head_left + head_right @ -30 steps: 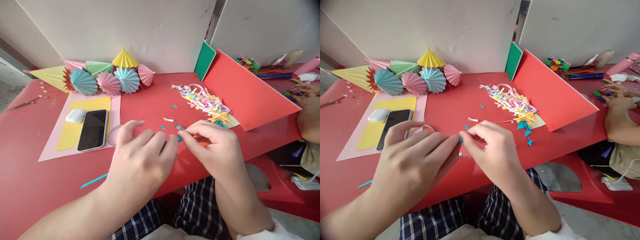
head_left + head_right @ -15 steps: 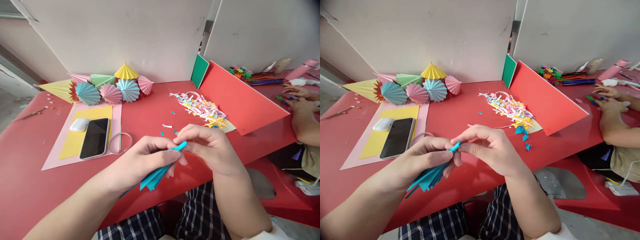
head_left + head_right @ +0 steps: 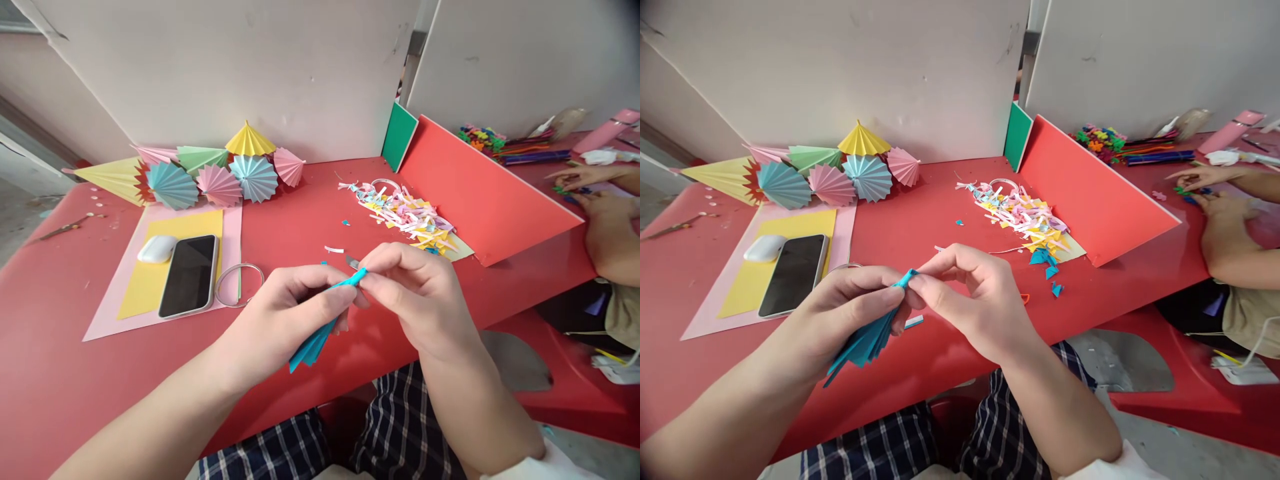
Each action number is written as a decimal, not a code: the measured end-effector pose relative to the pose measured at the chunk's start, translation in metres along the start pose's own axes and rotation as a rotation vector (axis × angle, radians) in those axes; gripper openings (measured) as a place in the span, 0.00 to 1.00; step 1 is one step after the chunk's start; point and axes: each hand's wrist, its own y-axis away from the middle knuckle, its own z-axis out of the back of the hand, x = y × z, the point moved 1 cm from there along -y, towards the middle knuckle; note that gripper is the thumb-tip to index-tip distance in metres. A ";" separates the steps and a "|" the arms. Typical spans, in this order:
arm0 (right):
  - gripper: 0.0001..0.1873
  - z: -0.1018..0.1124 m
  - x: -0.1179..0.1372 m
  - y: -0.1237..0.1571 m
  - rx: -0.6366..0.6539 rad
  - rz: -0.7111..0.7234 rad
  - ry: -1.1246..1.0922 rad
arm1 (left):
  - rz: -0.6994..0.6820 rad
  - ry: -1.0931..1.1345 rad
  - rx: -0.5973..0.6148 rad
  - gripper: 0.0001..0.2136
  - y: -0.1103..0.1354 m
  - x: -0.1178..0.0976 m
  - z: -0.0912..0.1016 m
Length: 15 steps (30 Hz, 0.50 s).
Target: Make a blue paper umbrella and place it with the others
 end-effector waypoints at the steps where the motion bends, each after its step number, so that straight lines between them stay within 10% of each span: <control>1: 0.02 0.000 0.000 0.000 -0.007 -0.007 0.007 | -0.009 -0.040 -0.020 0.10 0.001 -0.001 -0.001; 15: 0.01 0.001 0.007 -0.001 -0.035 -0.055 0.132 | -0.140 -0.339 -0.125 0.11 0.003 -0.005 -0.005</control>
